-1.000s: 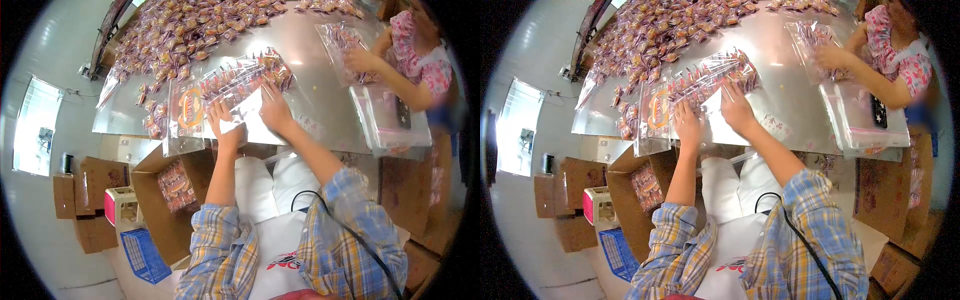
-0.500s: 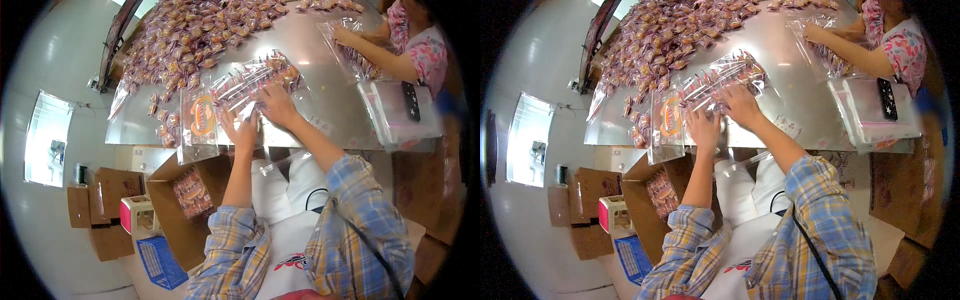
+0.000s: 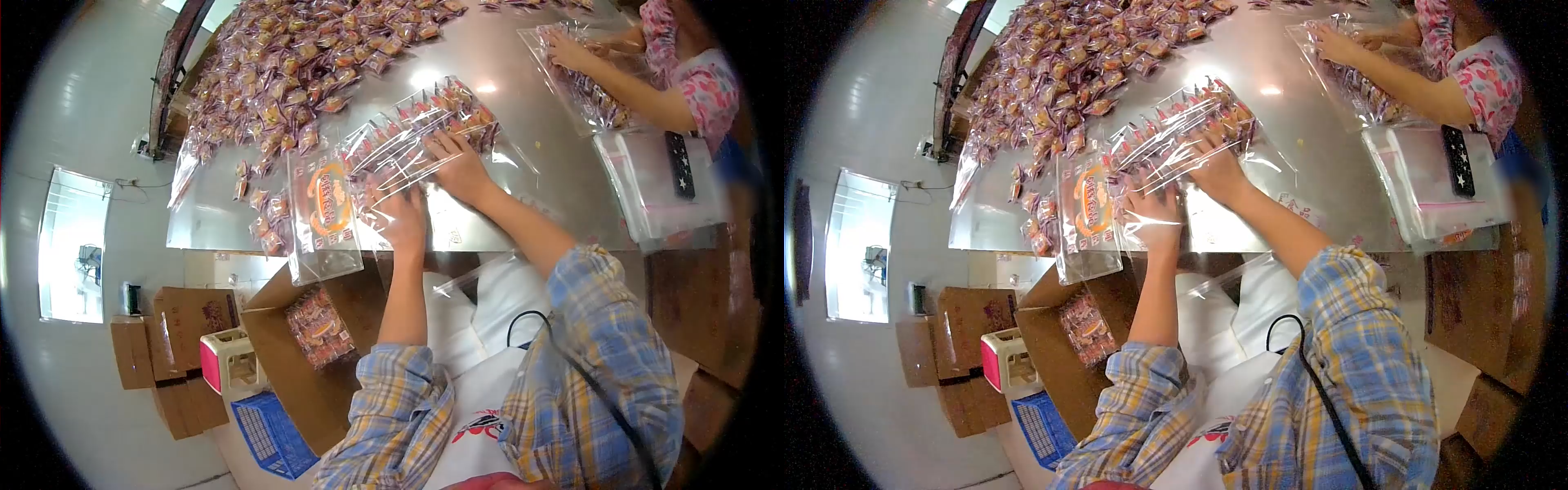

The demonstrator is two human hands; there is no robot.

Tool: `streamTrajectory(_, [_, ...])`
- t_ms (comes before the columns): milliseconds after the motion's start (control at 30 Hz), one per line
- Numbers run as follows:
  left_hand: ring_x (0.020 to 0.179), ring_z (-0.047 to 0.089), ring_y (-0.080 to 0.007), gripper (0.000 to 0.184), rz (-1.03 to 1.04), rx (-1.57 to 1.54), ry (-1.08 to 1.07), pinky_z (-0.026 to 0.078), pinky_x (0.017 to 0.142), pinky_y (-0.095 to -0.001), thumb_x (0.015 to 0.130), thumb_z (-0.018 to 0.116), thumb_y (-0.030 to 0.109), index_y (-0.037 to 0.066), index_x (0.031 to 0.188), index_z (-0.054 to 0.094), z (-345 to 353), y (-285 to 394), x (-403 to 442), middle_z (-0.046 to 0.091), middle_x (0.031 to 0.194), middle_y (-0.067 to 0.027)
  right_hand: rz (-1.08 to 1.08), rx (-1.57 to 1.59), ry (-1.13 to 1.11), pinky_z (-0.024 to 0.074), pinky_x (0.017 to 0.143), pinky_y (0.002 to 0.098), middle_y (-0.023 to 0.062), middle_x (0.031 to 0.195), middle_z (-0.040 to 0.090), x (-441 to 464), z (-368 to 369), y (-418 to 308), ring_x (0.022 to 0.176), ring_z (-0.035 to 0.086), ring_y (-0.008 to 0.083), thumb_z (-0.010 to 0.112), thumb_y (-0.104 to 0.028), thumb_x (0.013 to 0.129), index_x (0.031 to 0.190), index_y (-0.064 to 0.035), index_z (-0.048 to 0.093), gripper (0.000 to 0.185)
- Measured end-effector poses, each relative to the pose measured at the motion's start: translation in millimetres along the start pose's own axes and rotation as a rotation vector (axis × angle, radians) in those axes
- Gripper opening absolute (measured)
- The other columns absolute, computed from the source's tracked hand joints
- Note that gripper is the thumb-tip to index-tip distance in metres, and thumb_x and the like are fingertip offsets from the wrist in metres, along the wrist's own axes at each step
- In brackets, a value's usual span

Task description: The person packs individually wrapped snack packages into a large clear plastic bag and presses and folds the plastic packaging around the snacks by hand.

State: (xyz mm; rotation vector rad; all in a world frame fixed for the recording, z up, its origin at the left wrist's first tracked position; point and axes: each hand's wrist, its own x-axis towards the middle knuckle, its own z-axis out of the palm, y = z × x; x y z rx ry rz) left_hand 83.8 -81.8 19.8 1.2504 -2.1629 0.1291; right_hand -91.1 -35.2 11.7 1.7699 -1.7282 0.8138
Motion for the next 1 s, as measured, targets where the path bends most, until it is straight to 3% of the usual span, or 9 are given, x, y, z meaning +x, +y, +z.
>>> streamTrajectory(233, [0.14,0.049,-0.0345,0.063,-0.047,0.063,-0.049,0.028,0.114,-0.0557,0.086,0.073,0.04,0.014,0.142,0.062,-6.8,3.2,12.9,0.058,0.147,-0.0182,0.083,-0.032,-0.074,0.0326,0.12,0.0553,0.0146,0.143,0.06,8.8,-2.9,-10.0,0.136,0.053,0.0379,0.061,-0.016,0.09,0.136,-0.0224,0.067,0.047])
streamTrajectory(267, [0.14,0.049,-0.035,0.069,-0.048,0.001,-0.095,0.027,0.116,-0.0562,0.084,0.073,0.043,0.015,0.146,0.059,-12.5,3.8,16.9,0.057,0.147,-0.0182,0.079,0.024,-0.156,0.0226,0.125,0.0588,0.0171,0.147,0.056,10.3,-5.3,-8.4,0.14,0.049,0.0388,0.058,-0.016,0.092,0.141,-0.0192,0.063,0.05])
streamTrajectory(367, [0.142,0.046,-0.0356,0.078,0.08,0.088,-0.205,0.028,0.117,-0.0591,0.086,0.075,0.047,0.017,0.154,0.051,-17.8,-1.9,14.7,0.045,0.159,-0.0202,0.098,0.093,-0.136,0.0145,0.128,0.061,0.0184,0.151,0.052,-1.7,-3.6,-4.4,0.147,0.042,0.0392,0.056,-0.016,0.094,0.143,-0.0124,0.061,0.049])
streamTrajectory(400, [0.151,0.034,-0.0406,0.093,0.083,-0.078,-0.097,0.023,0.122,-0.0605,0.084,0.077,0.046,0.008,0.16,0.039,-16.2,-7.1,2.6,0.034,0.164,-0.0264,0.127,-0.026,-0.209,0.0128,0.128,0.0616,0.019,0.154,0.049,-4.3,-22.7,-18.3,0.151,0.035,0.0389,0.056,-0.018,0.094,0.142,-0.0069,0.059,0.049])
streamTrajectory(500, [0.154,0.025,-0.0472,0.091,0.244,-0.232,-0.004,0.019,0.126,-0.0579,0.086,0.078,0.027,-0.003,0.159,0.034,-34.4,-2.1,-33.1,0.031,0.163,-0.0318,0.137,0.007,-0.305,0.0195,0.128,0.0569,0.0176,0.158,0.046,-38.6,-66.7,-41.5,0.15,0.039,0.037,0.062,-0.015,0.09,0.141,-0.0094,0.06,0.051])
streamTrajectory(567, [0.153,0.03,-0.0469,0.071,0.258,-0.325,-0.072,0.024,0.124,-0.0584,0.091,0.072,0.018,-0.007,0.15,0.044,-61.2,10.4,-73.9,0.037,0.16,-0.0318,0.17,0.249,-0.253,0.0261,0.127,0.0533,0.017,0.157,0.048,-75.2,-98.5,-56.2,0.147,0.042,0.0355,0.065,-0.011,0.086,0.141,-0.0101,0.061,0.055])
streamTrajectory(600, [0.151,0.033,-0.0472,0.066,0.247,-0.361,-0.097,0.027,0.123,-0.058,0.091,0.072,0.017,-0.008,0.147,0.047,-68.6,10.7,-88.5,0.04,0.158,-0.0309,0.138,0.273,-0.198,0.037,0.119,0.0514,0.0159,0.147,0.057,-89.8,-121.5,-63.4,0.14,0.05,0.0349,0.069,-0.007,0.081,0.134,-0.0091,0.065,0.053])
streamTrajectory(767, [0.136,0.051,-0.0404,0.044,0.249,-0.6,-0.138,0.039,0.114,-0.0496,0.091,0.072,0.007,-0.001,0.133,0.064,-125.3,23.5,-154.5,0.057,0.145,-0.0226,0.047,0.405,-0.116,0.054,0.089,0.0438,0.0093,0.112,0.072,-134.7,-202.5,-69.1,0.104,0.068,0.0312,0.072,0.004,0.075,0.118,-0.0075,0.073,0.044])
streamTrajectory(1000, [0.087,0.07,-0.0305,0.033,0.509,-1.046,-0.006,0.056,0.078,-0.0367,0.08,0.075,-0.009,-0.001,0.111,0.071,-241.4,76.0,-145.5,0.073,0.1,-0.0157,-0.176,0.704,0.508,0.0518,0.054,0.0352,0.0087,0.097,0.075,-79.3,-325.8,-131.5,0.069,0.067,0.023,0.074,-0.002,0.081,0.111,-0.0052,0.07,0.03])
